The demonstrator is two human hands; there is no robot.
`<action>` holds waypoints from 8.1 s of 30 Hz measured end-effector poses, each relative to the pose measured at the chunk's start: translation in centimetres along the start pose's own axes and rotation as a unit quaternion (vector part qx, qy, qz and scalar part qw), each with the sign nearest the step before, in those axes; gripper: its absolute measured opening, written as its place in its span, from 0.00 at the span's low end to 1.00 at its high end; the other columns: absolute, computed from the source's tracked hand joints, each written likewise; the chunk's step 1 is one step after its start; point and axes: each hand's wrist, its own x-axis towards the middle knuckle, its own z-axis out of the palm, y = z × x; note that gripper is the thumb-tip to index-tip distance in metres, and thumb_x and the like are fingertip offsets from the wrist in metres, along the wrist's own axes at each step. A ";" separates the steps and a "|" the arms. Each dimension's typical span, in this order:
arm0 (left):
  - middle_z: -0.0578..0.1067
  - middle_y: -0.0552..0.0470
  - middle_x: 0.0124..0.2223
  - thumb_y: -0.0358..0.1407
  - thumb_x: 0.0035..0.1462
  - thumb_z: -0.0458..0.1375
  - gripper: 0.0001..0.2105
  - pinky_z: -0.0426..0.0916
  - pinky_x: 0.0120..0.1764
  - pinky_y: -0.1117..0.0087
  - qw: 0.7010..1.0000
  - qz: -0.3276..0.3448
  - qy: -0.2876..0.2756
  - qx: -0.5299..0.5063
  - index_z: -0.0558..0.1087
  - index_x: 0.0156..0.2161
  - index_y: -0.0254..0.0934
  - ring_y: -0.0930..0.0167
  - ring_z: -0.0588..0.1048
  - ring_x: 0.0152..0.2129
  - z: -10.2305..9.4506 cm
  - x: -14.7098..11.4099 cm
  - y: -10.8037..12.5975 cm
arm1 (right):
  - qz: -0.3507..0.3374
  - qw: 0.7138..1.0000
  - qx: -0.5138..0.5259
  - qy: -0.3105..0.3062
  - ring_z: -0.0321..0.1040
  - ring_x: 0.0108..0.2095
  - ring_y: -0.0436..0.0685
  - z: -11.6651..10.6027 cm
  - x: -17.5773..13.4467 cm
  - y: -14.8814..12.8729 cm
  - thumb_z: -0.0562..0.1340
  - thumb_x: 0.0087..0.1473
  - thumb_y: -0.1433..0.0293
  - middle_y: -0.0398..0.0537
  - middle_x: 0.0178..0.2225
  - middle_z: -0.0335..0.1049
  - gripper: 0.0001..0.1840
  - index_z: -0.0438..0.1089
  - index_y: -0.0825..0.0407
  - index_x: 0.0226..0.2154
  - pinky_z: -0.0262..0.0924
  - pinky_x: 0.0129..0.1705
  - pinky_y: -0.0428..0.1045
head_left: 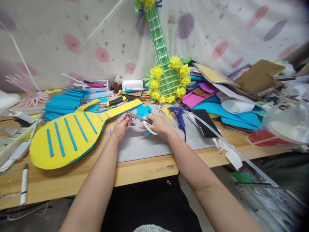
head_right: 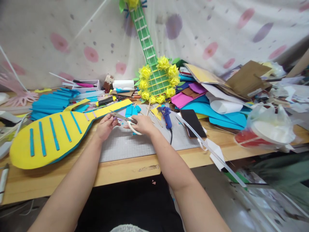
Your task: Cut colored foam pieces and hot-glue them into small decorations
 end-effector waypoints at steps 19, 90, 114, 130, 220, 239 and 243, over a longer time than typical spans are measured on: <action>0.70 0.56 0.22 0.41 0.39 0.65 0.15 0.62 0.24 0.76 0.985 -0.017 0.020 0.172 0.66 0.28 0.34 0.76 0.70 0.19 1.2 -0.2 -0.4 | 0.054 0.861 0.503 -0.045 0.63 0.31 0.49 2.1 1.1 -0.9 0.70 0.30 0.62 0.40 0.29 0.64 0.25 0.60 0.51 0.30 0.59 0.35 0.46; 0.67 0.54 0.30 0.42 0.51 0.55 0.11 0.67 0.38 0.69 0.986 0.060 0.059 0.147 0.70 0.35 0.37 0.74 0.68 0.28 0.0 0.3 -1.2 | 0.066 0.997 0.021 -0.020 0.57 0.26 0.50 -0.6 0.2 0.0 0.56 0.44 0.45 0.43 0.25 0.66 0.26 0.68 0.50 0.28 0.44 0.27 0.44; 0.54 0.59 0.20 0.41 0.49 0.58 0.09 0.62 0.29 0.74 1.000 0.008 0.000 -0.002 0.66 0.30 0.37 0.77 0.55 0.19 0.5 0.0 -0.5 | 0.014 0.999 0.014 -0.037 0.58 0.28 0.50 -0.2 -0.2 -0.7 0.56 0.43 0.43 0.43 0.27 0.67 0.28 0.67 0.51 0.30 0.43 0.28 0.44; 0.53 0.60 0.19 0.44 0.50 0.58 0.12 0.62 0.30 0.73 1.000 0.022 0.014 0.011 0.67 0.27 0.36 0.78 0.54 0.18 0.6 0.0 -0.5 | 0.015 0.998 0.055 -0.040 0.56 0.26 0.49 -0.4 -0.2 -0.3 0.57 0.43 0.44 0.42 0.25 0.64 0.28 0.67 0.51 0.29 0.43 0.27 0.43; 0.73 0.53 0.28 0.25 0.52 0.52 0.08 0.71 0.33 0.69 0.976 -0.067 0.202 -0.048 0.59 0.36 0.36 0.75 0.75 0.24 0.5 0.9 0.6 | 0.148 0.974 0.100 0.141 0.66 0.34 0.53 1.1 1.3 2.5 0.57 0.48 0.69 0.46 0.32 0.72 0.09 0.71 0.52 0.33 0.59 0.39 0.49; 0.77 0.49 0.32 0.37 0.42 0.58 0.07 0.62 0.29 0.71 0.636 -0.214 0.022 0.741 0.74 0.29 0.39 0.65 0.74 0.32 -2.5 0.9 5.8 | 0.113 0.974 0.133 0.143 0.66 0.32 0.51 1.9 1.4 3.0 0.59 0.47 0.66 0.45 0.31 0.71 0.10 0.70 0.52 0.32 0.59 0.36 0.48; 0.77 0.49 0.32 0.39 0.41 0.58 0.10 0.63 0.29 0.70 0.607 -0.234 0.002 0.759 0.74 0.31 0.40 0.65 0.75 0.31 -2.3 0.5 5.7 | 0.108 0.976 0.125 0.140 0.66 0.33 0.51 1.8 1.3 2.9 0.59 0.47 0.66 0.45 0.31 0.71 0.10 0.71 0.52 0.33 0.59 0.37 0.48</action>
